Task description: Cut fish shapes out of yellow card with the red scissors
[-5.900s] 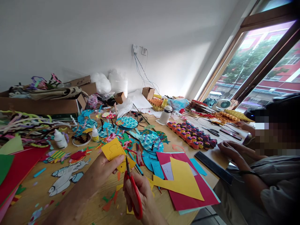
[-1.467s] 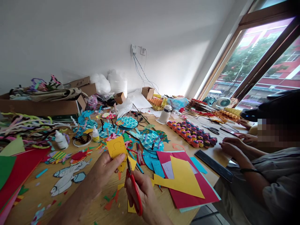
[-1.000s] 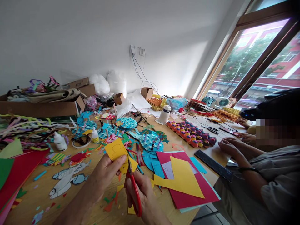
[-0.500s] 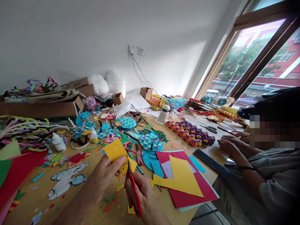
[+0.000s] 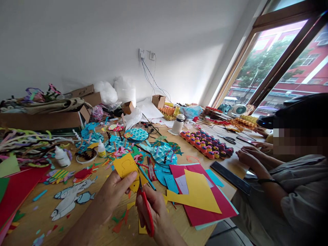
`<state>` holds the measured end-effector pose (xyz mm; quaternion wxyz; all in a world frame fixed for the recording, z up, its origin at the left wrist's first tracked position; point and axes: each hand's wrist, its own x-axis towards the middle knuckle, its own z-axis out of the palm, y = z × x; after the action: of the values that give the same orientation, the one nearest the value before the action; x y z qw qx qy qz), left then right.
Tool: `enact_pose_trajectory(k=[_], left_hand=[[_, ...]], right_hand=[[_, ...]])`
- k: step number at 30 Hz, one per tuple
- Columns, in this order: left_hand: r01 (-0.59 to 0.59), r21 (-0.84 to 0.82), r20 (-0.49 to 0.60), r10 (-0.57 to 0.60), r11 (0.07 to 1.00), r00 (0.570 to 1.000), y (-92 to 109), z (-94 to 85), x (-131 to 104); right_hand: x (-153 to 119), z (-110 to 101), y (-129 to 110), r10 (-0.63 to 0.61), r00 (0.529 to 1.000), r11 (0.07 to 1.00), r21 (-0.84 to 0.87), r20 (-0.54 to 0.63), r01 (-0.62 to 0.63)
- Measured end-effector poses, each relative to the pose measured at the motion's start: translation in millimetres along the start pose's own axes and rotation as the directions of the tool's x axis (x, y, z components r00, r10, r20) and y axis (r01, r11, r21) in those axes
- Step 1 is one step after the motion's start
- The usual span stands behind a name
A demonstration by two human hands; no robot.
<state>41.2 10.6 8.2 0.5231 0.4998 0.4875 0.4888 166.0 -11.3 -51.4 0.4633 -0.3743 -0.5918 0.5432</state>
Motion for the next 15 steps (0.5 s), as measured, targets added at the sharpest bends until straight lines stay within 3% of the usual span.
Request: enact_pose_trajectory(k=[7,15], left_hand=[[0.003,0.025,0.010,-0.003,1.000,1.000,0.5,-1.6,-0.3],[-0.001,0.040,-0.049,0.003,0.999,0.999,-0.2,-1.4,-0.2]], right_hand=[[0.6,-0.3,-3.0,0.015,1.000,1.000,0.007,0.024,-0.015],[-1.1,-2.6,0.2,0.040,0.999,0.999,-0.011,0.021,-0.039]])
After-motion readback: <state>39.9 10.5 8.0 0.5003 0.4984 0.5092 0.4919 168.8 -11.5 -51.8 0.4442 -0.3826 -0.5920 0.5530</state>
